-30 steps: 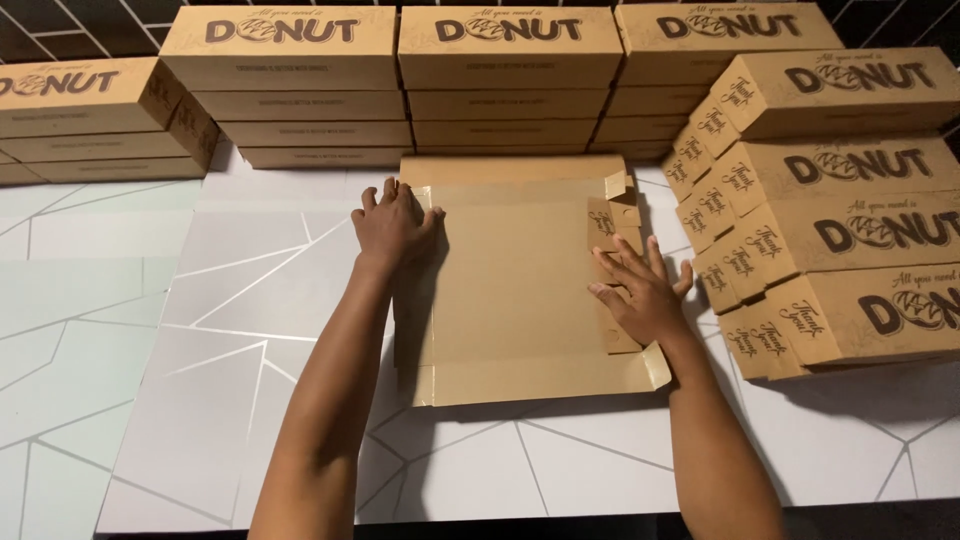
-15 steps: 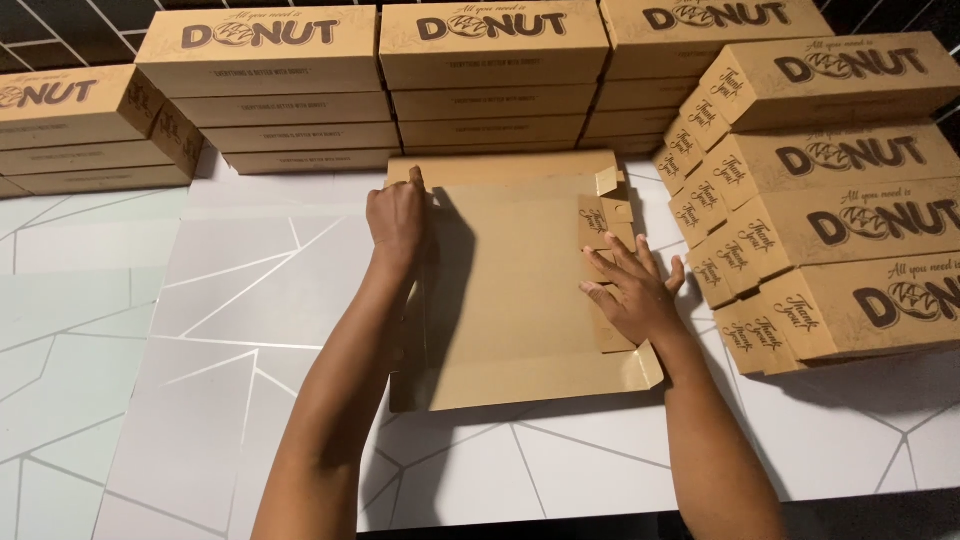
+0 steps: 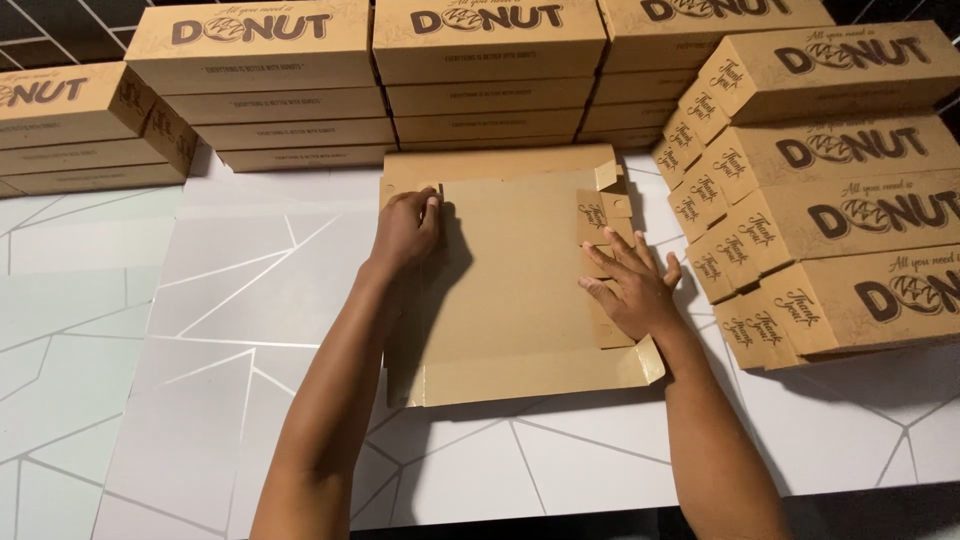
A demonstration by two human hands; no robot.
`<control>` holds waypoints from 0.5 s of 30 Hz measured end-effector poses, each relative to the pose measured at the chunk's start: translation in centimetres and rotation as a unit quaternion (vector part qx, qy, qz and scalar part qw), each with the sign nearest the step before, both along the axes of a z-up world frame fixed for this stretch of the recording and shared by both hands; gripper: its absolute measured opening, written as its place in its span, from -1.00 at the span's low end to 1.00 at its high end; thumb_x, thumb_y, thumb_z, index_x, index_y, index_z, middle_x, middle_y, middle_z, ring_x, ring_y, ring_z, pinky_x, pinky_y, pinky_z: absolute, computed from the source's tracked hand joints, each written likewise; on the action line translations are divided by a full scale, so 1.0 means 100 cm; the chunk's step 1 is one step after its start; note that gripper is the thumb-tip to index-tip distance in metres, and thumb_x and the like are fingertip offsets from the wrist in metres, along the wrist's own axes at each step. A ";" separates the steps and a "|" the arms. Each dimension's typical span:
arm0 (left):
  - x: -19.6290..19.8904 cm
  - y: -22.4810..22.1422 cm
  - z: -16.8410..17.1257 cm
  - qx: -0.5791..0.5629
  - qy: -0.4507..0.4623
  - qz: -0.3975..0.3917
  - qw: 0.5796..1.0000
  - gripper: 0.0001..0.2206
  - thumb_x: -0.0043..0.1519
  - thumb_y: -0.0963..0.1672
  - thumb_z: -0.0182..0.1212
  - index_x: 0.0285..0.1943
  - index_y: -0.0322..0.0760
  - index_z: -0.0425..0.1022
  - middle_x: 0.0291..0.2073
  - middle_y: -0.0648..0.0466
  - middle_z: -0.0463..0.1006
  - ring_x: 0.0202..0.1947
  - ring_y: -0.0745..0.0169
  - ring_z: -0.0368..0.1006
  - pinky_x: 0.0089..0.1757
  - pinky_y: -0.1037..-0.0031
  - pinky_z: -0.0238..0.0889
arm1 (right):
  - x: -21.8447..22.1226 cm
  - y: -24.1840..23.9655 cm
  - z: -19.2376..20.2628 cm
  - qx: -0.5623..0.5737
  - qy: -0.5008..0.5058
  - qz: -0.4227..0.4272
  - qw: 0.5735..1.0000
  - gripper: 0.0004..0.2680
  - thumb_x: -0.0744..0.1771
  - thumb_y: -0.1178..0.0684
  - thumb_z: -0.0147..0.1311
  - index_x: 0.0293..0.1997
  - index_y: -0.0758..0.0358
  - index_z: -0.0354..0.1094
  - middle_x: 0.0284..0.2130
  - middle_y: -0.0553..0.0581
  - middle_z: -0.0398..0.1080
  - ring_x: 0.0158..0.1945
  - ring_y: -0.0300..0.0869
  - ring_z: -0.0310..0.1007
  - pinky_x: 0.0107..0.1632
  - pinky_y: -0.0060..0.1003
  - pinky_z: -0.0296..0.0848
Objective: Assembling a cardboard donut box from a flat pre-scored sheet by folding sides and tucking in tabs.
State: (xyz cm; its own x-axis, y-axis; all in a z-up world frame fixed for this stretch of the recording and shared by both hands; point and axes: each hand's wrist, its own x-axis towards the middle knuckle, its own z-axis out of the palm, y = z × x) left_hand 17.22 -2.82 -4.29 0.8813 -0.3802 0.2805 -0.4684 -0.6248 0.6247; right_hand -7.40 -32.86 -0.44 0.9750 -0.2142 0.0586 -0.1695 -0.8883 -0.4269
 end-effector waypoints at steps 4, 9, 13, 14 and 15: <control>-0.029 0.015 0.032 0.132 -0.083 -0.042 0.987 -0.62 0.32 -0.04 0.08 0.33 0.00 0.46 0.10 0.13 0.62 0.33 -0.04 0.30 0.20 -0.04 0.07 | -0.001 0.001 0.001 0.015 -0.003 0.004 1.000 -0.60 0.36 -0.36 -0.04 0.40 -0.51 0.14 0.49 -0.07 0.02 0.56 0.20 -0.21 0.36 0.51 -0.46; -0.052 0.013 0.045 0.219 -0.173 -0.023 0.960 -0.59 0.37 0.02 -0.23 0.35 0.01 0.34 0.29 0.07 0.51 0.40 -0.04 0.24 0.24 -0.22 -0.29 | 0.000 -0.001 -0.003 0.005 -0.003 0.003 1.000 -0.60 0.36 -0.36 -0.04 0.41 -0.55 0.12 0.50 -0.10 0.00 0.57 0.16 -0.22 0.36 0.48 -0.48; -0.056 0.012 0.045 0.223 -0.162 -0.010 0.961 -0.56 0.38 0.01 -0.20 0.39 -0.02 0.40 0.37 0.11 0.43 0.44 0.01 0.17 0.24 -0.19 -0.30 | 0.000 -0.001 -0.003 0.003 0.008 0.002 1.000 -0.60 0.37 -0.38 -0.07 0.42 -0.54 0.12 0.51 -0.10 -0.01 0.57 0.17 -0.22 0.37 0.49 -0.47; -0.057 0.012 0.044 0.211 -0.152 -0.038 0.965 -0.62 0.36 -0.02 -0.11 0.31 -0.01 0.46 0.31 0.11 0.48 0.42 0.02 0.21 0.25 -0.19 -0.24 | 0.000 -0.001 -0.004 0.004 0.010 0.000 1.000 -0.60 0.36 -0.39 -0.07 0.41 -0.56 0.11 0.50 -0.11 -0.01 0.57 0.17 -0.22 0.37 0.49 -0.48; -0.057 0.013 0.043 0.199 -0.141 -0.066 0.968 -0.67 0.34 -0.05 -0.02 0.24 0.00 0.53 0.25 0.11 0.54 0.41 0.03 0.24 0.26 -0.19 -0.19 | 0.000 -0.003 -0.004 0.005 0.011 -0.003 1.000 -0.60 0.36 -0.39 -0.06 0.41 -0.58 0.11 0.50 -0.12 -0.01 0.57 0.16 -0.22 0.38 0.49 -0.48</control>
